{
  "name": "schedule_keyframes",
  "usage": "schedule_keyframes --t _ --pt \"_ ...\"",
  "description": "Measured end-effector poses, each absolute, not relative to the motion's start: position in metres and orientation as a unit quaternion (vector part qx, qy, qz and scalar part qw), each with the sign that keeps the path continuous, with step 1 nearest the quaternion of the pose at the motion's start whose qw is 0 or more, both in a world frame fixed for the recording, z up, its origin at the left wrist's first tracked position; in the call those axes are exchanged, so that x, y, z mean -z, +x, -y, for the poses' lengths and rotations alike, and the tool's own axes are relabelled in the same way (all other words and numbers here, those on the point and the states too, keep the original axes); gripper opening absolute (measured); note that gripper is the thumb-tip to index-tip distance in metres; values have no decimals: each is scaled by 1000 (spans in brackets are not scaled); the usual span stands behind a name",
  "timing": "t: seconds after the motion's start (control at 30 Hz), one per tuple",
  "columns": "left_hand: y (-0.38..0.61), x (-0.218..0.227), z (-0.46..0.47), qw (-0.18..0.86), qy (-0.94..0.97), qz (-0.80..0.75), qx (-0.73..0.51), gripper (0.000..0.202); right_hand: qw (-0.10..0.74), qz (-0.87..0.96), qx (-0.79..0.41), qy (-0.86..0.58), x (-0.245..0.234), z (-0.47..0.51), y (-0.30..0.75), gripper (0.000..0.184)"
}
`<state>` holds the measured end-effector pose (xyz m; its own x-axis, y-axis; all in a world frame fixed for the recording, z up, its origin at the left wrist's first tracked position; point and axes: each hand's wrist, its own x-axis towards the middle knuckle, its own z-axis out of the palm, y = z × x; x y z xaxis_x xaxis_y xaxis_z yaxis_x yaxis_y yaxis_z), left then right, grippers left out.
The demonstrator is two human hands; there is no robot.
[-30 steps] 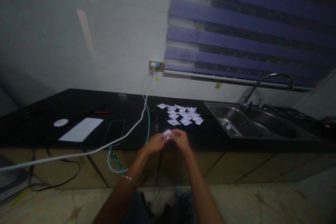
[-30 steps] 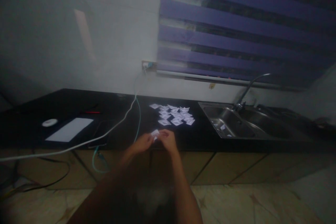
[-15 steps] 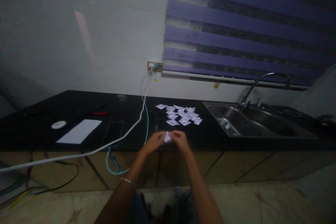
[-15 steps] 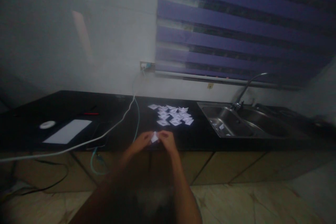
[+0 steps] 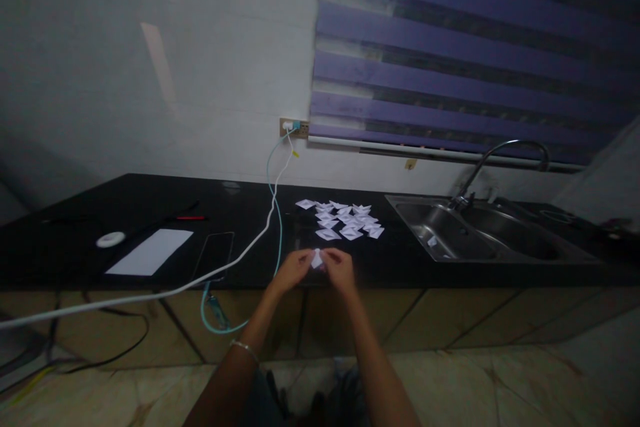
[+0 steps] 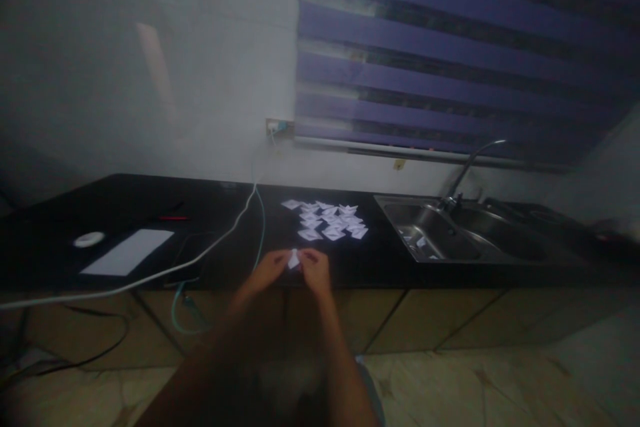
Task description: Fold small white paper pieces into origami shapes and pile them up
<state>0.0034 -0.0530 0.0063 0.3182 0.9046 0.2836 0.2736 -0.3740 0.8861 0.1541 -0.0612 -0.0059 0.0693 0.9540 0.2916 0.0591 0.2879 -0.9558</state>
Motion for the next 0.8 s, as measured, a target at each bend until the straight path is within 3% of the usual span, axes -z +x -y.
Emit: schedule_keyframes --t 0.8 --pt "0 -6 53 431 690 -352 -463 47 618 524 -373 -452 7 61 146 34"
